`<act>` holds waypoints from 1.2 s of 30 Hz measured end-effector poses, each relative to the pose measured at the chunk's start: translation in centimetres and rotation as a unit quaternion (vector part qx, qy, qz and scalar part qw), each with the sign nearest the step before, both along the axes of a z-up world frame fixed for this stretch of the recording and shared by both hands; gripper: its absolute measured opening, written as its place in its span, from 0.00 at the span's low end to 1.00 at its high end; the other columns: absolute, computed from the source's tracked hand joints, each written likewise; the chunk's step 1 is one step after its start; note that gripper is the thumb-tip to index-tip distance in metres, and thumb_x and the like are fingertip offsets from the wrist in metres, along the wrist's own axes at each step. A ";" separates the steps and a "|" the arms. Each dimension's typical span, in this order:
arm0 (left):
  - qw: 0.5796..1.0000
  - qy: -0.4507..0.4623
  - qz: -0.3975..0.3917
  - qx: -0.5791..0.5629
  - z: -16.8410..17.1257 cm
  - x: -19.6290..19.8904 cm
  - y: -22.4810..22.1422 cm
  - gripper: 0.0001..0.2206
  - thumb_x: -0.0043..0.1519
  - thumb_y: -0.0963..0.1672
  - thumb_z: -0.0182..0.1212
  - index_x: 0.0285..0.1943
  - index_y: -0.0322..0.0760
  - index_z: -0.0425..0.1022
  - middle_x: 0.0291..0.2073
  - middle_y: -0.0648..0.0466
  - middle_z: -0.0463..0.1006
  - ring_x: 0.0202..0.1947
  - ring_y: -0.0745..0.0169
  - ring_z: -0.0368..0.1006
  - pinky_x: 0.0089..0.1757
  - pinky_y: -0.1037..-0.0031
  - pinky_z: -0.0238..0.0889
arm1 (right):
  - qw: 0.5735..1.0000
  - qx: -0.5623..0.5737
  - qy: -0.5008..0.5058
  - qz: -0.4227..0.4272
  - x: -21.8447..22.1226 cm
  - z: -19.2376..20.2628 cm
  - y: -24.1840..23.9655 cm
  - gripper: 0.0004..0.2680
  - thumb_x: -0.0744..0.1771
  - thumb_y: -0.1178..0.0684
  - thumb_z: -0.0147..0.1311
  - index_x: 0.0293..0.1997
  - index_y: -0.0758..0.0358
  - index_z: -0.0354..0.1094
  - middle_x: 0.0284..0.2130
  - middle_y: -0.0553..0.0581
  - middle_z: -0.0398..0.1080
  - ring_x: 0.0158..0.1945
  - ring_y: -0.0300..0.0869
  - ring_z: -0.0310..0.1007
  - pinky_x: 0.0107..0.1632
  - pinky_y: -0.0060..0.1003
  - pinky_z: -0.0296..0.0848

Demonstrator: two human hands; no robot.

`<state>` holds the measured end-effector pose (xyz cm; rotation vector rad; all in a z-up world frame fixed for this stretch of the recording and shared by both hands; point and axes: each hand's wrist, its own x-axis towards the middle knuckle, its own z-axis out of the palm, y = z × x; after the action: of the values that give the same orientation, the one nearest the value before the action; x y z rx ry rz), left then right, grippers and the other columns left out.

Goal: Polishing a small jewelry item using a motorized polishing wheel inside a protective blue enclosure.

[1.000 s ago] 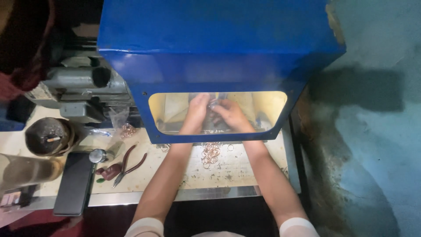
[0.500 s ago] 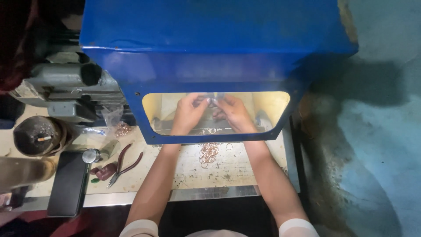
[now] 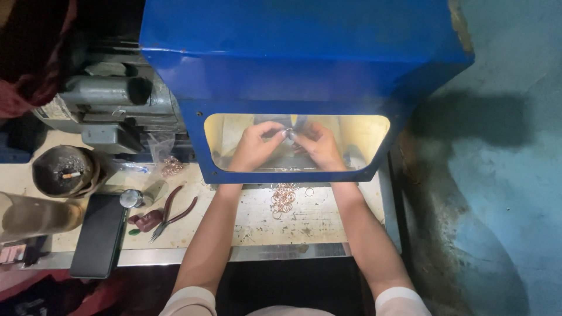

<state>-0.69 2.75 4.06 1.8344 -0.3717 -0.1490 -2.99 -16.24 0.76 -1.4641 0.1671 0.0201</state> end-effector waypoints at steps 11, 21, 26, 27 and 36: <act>0.995 -0.006 0.098 0.026 -0.3 1.0 1.7 0.10 0.62 0.45 0.69 0.50 0.38 0.84 0.40 0.47 0.85 0.48 0.51 0.81 0.49 0.64 0.72 | 0.833 -0.431 -0.226 0.264 -2.5 -3.7 3.2 0.12 0.64 0.41 0.59 0.45 0.54 0.77 0.36 0.58 0.73 0.43 0.54 0.72 0.45 0.47 0.73; 0.996 0.032 0.079 -0.003 0.0 1.1 1.4 0.16 0.66 0.44 0.65 0.60 0.33 0.77 0.51 0.42 0.82 0.54 0.49 0.78 0.52 0.57 0.73 | 1.000 -0.002 -0.007 0.003 0.6 -4.4 -0.7 0.28 0.61 0.61 0.71 0.66 0.60 0.55 0.42 0.62 0.75 0.47 0.47 0.78 0.50 0.47 0.82; 0.996 0.044 0.069 -0.022 0.1 0.9 1.0 0.17 0.68 0.44 0.63 0.63 0.32 0.74 0.55 0.40 0.79 0.59 0.44 0.73 0.57 0.54 0.68 | 0.983 0.171 0.004 -0.060 0.7 -1.6 0.7 0.32 0.62 0.68 0.66 0.71 0.54 0.49 0.42 0.65 0.73 0.47 0.59 0.81 0.54 0.53 0.82; 0.997 0.041 0.067 -0.025 0.4 0.8 0.9 0.17 0.68 0.44 0.63 0.63 0.32 0.75 0.55 0.40 0.79 0.60 0.43 0.72 0.58 0.52 0.67 | 0.982 0.180 0.001 -0.064 0.9 -2.3 0.5 0.32 0.62 0.69 0.65 0.70 0.52 0.50 0.43 0.67 0.75 0.47 0.59 0.82 0.54 0.52 0.83; 0.998 0.032 0.050 0.011 0.8 0.8 0.8 0.13 0.67 0.45 0.65 0.57 0.36 0.80 0.45 0.44 0.84 0.50 0.48 0.80 0.52 0.58 0.71 | 0.993 -0.116 -0.011 0.035 1.1 -6.0 -1.3 0.31 0.60 0.59 0.74 0.69 0.61 0.59 0.59 0.69 0.68 0.61 0.63 0.70 0.58 0.60 0.75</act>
<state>0.06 3.58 4.86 1.8606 -0.2339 -0.1414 -1.86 -17.53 -5.29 -1.7004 0.1016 0.0419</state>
